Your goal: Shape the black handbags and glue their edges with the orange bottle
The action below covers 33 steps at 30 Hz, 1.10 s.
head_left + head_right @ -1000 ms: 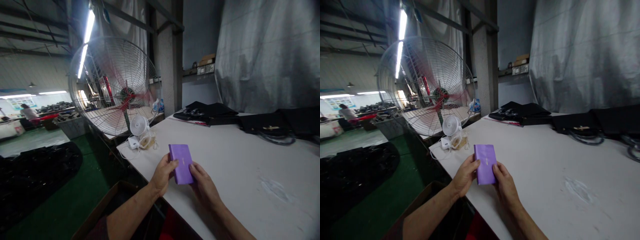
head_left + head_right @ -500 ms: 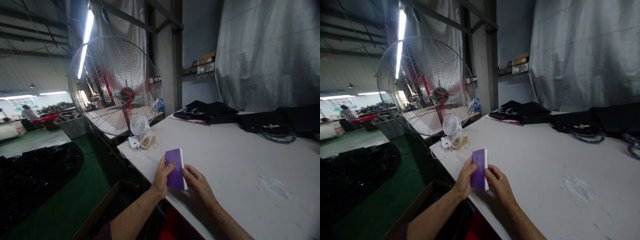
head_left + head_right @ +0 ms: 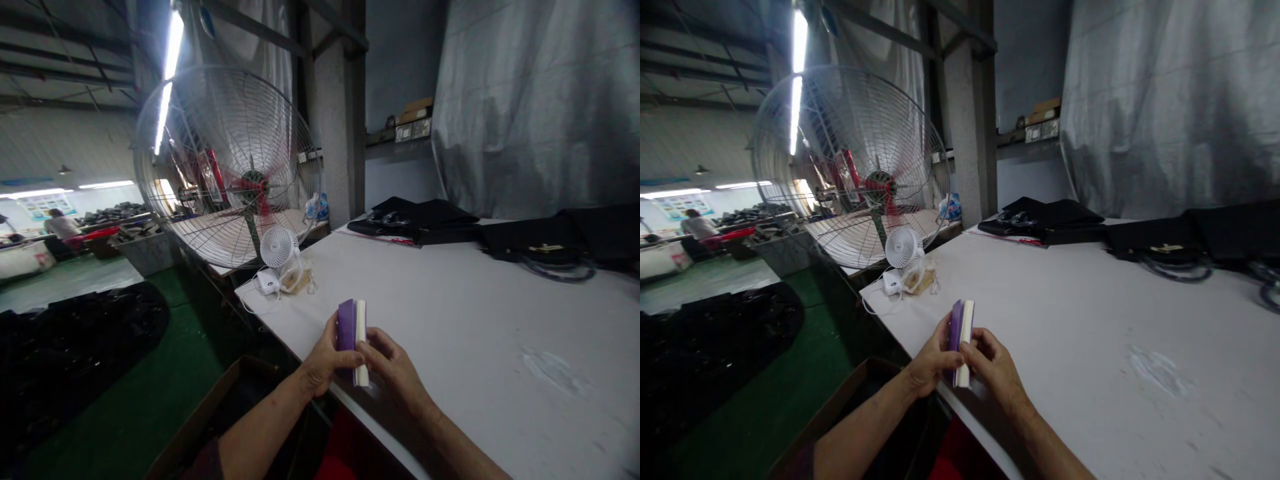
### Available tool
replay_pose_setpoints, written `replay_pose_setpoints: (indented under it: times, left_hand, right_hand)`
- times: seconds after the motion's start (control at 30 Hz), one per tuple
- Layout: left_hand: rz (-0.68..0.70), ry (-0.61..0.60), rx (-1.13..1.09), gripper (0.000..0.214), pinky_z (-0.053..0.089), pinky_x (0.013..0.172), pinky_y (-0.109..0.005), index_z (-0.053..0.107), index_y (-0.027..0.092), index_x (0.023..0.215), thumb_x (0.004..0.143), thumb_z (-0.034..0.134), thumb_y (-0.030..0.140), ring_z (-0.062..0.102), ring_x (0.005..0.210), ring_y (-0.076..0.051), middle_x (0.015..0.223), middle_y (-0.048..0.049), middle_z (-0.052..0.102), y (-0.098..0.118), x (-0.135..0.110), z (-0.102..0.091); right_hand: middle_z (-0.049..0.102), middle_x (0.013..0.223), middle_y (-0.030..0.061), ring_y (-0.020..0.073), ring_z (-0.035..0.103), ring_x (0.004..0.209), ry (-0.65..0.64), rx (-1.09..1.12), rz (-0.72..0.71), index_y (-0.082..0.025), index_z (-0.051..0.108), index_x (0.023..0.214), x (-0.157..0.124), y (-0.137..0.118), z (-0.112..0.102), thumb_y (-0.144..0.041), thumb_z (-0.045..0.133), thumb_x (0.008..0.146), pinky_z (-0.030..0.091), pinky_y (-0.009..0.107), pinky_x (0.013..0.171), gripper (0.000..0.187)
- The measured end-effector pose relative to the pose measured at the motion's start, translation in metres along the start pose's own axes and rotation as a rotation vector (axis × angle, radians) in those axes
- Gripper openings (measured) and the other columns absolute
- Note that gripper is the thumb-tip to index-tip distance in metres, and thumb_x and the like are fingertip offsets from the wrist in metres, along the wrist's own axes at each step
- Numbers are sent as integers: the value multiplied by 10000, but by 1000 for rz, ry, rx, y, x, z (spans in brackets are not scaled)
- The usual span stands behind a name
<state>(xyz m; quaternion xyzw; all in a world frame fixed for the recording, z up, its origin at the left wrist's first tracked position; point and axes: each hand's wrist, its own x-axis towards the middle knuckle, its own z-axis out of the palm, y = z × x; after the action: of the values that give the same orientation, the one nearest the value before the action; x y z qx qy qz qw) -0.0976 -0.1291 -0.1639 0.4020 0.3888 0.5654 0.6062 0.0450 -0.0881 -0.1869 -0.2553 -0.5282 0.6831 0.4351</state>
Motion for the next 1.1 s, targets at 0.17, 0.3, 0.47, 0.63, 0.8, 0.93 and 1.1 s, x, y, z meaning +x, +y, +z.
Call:
replay_pose_setpoints:
  times: [0.17,0.3,0.47,0.63,0.8,0.93,1.1]
  left_hand:
    - [23,-71,-172,923,494,863,-325,378,267,1391,575,809,231,549,1157,-305,1268,-103,561,4,-3,-4]
    - [23,-140,-224,838,491,880,-353,428,225,1362,609,787,299,571,1129,-316,1227,-121,598,5,-6,-7]
    - [0,-147,-229,791,495,871,-386,447,207,1342,629,765,338,616,1051,-315,1182,-134,628,2,-6,-11]
    - [18,-157,-210,836,501,866,-379,432,217,1355,599,780,302,611,1064,-323,1188,-127,624,4,-5,-9]
    - [19,-156,-216,885,501,874,-397,418,220,1363,571,802,311,607,1073,-338,1174,-127,633,3,-5,-10]
    - [-7,-154,-269,863,487,895,-435,433,178,1353,587,787,361,610,1067,-357,1156,-146,643,-2,-4,-20]
    - [-25,-133,-332,742,439,965,-463,520,99,1263,608,739,372,592,1095,-365,1114,-168,663,-5,-4,-33]
  right_hand:
    - [613,681,-2,168,566,619,45,132,41,-195,653,928,-2,-1,1,-478,769,670,454,288,603,400]
    - [619,674,2,166,559,589,57,195,60,-199,662,939,-1,0,1,-464,781,655,467,300,596,406]
    - [631,680,14,174,567,599,49,210,55,-192,675,927,-1,0,1,-469,788,641,474,308,602,414]
    - [626,663,9,167,567,588,58,220,56,-192,679,932,-2,0,2,-466,805,615,481,304,602,437]
    - [613,653,1,167,570,589,52,216,65,-199,678,942,-3,-2,2,-451,797,634,480,303,597,416]
    - [617,653,2,177,581,608,45,199,62,-199,678,933,-4,-3,3,-470,792,633,490,311,612,420]
    - [638,702,12,169,588,618,35,199,63,-205,676,903,-3,-3,2,-482,782,639,496,297,610,397]
